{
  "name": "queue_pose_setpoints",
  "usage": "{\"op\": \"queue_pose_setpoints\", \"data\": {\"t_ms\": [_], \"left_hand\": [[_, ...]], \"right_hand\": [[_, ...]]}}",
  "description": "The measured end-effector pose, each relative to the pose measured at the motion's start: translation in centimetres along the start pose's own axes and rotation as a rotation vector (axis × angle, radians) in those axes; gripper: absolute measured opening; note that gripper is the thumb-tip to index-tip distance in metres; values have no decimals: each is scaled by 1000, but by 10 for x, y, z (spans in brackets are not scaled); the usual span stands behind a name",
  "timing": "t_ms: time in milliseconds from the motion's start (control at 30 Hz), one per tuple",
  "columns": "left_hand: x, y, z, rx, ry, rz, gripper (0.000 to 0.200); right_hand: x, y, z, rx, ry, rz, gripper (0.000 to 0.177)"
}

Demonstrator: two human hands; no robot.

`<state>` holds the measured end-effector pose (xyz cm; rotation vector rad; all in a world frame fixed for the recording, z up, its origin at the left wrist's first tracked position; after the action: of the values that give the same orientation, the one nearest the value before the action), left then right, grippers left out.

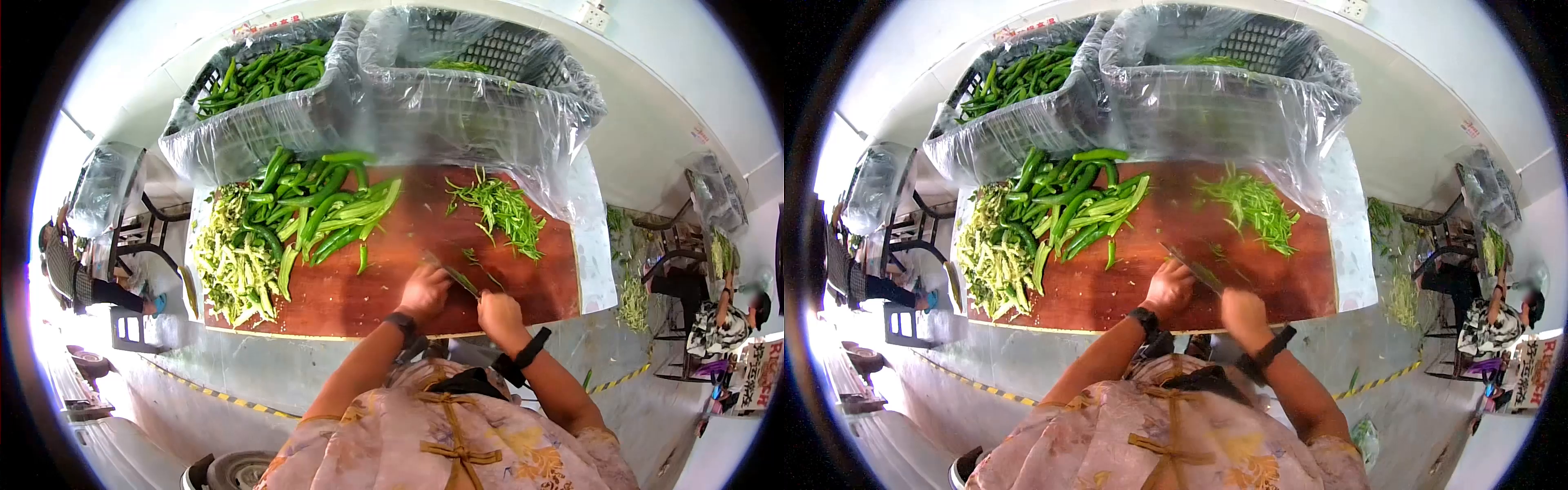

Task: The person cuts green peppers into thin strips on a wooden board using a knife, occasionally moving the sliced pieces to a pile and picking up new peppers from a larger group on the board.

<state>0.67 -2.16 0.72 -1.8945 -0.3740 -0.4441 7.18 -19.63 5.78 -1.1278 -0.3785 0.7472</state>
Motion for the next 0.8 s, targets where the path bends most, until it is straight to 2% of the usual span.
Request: {"op": "queue_pose_setpoints", "data": {"t_ms": [200, 400, 600, 667, 800], "left_hand": [[2, 4, 1, -23, -13, -52, 28], [1, 2, -1, -40, -15, -87, 28], [1, 0, 1, -85, 4, -10, 24], [1, -1, 2, -76, 25, -68, 24], [2, -3, 1, -111, 27, -29, 24]], "right_hand": [[41, 0, -5, -13, -22, -91, 19], [14, -12, -2, -36, -40, -16, 18], [4, -16, 6, -52, -17, 76, 16], [5, -10, 4, -18, -27, 50, 16], [28, 9, 8, 23, -50, 13, 18]]}}
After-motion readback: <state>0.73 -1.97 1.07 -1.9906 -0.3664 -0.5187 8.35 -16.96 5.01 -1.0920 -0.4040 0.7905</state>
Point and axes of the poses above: each hand's wrist, its own x-axis towards the middle knuckle, its own y-axis out of the palm, z = x × y, the point moved 1 cm from there along x, towards the middle knuckle, and after that the axes turned 9 degrees about x, right-handed, at the moved point
